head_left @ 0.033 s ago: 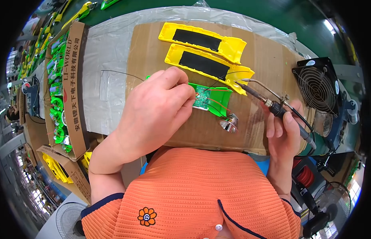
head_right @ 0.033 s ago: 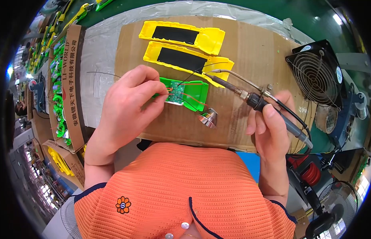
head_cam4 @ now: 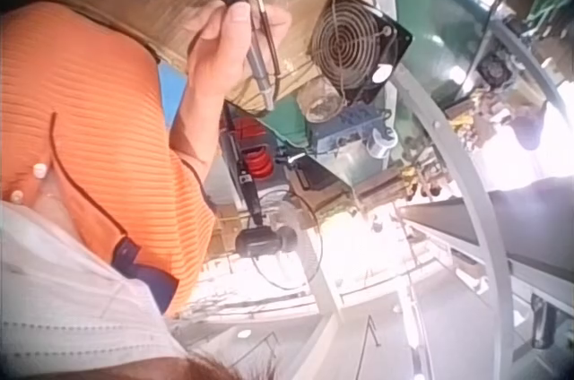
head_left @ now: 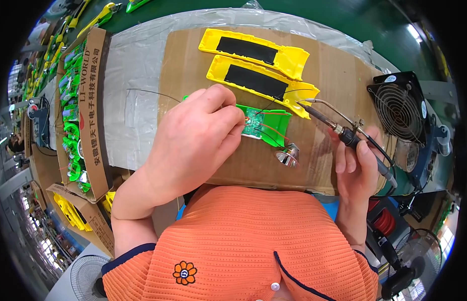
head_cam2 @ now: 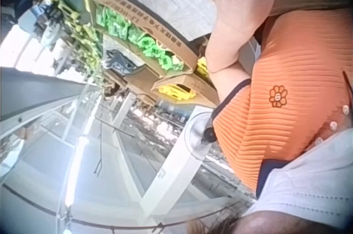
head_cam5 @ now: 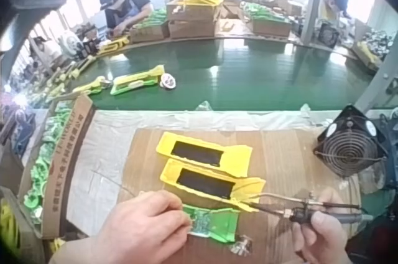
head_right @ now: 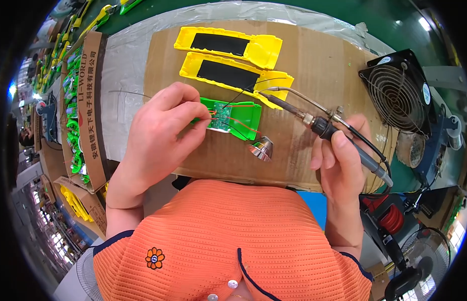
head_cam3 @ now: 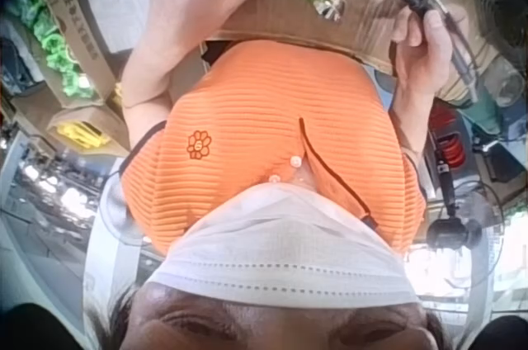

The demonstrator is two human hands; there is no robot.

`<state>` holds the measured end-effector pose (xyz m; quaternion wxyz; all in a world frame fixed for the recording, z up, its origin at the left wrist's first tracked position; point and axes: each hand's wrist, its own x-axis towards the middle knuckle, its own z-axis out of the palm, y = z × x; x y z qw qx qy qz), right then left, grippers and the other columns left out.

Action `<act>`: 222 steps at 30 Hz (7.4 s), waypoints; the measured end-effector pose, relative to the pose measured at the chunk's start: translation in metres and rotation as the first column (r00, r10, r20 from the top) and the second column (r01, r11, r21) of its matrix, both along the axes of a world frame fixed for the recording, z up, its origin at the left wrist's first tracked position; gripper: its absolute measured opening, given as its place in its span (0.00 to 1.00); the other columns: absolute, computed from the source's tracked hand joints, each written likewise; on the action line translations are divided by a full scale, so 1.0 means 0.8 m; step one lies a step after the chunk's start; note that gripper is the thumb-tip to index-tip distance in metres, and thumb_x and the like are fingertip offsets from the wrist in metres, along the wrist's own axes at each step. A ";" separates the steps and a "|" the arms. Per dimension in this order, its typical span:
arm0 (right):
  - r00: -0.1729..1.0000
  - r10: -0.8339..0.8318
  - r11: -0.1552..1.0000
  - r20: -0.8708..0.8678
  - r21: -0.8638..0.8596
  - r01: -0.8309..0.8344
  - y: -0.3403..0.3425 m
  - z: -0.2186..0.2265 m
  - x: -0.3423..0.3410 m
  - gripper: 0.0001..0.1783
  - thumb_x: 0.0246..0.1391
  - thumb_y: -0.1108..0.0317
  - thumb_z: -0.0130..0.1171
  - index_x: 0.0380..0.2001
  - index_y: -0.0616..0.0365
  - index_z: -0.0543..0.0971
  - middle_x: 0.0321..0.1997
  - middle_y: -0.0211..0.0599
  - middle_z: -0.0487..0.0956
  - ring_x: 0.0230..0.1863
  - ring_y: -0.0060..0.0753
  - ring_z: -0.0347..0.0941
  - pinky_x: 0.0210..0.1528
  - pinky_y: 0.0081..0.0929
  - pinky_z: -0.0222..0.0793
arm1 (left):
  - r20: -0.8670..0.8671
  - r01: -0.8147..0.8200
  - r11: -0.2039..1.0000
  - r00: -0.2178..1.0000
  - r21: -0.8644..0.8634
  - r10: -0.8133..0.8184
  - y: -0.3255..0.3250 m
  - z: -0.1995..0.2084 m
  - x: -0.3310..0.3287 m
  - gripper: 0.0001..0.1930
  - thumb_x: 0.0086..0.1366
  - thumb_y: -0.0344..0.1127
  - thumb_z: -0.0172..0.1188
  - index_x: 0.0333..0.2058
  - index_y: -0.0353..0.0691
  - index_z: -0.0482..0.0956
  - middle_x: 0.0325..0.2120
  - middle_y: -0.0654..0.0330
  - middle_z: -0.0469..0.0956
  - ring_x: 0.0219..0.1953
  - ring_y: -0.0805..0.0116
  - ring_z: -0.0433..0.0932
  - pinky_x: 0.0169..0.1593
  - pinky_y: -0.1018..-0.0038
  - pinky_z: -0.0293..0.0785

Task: Soldering wires to circuit boards and assembling components for solar-powered flashlights at a factory workstation.

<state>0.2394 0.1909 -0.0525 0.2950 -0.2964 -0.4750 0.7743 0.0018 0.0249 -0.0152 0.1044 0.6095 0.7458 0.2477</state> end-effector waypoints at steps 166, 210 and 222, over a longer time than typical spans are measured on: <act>0.995 0.099 0.993 0.029 0.063 -0.100 0.033 0.003 0.069 0.09 0.57 0.74 0.56 0.35 0.61 0.66 0.20 0.36 0.71 0.18 0.25 0.70 0.23 0.26 0.72 | 0.012 0.300 0.950 0.954 -0.088 -0.300 0.093 -0.012 0.049 0.02 0.57 0.28 0.61 0.29 0.37 0.79 0.26 0.55 0.76 0.31 0.52 0.77 0.36 0.61 0.73; 0.977 -0.194 0.969 -0.092 -0.171 0.177 -0.027 0.007 0.036 0.07 0.68 0.65 0.47 0.33 0.50 0.68 0.18 0.22 0.63 0.25 0.21 0.67 0.71 0.63 0.54 | -0.127 0.227 0.954 0.959 -0.197 -0.255 0.100 -0.006 0.055 0.07 0.57 0.31 0.57 0.24 0.35 0.79 0.23 0.51 0.77 0.32 0.49 0.77 0.40 0.58 0.74; 0.960 -0.104 0.989 -0.261 -0.127 0.073 -0.007 -0.016 0.029 0.04 0.66 0.69 0.50 0.37 0.57 0.67 0.20 0.32 0.69 0.26 0.32 0.74 0.66 0.57 0.62 | -0.209 0.113 0.980 0.967 -0.165 -0.147 0.085 -0.007 0.044 0.05 0.56 0.30 0.58 0.26 0.36 0.80 0.26 0.52 0.78 0.34 0.51 0.79 0.41 0.60 0.76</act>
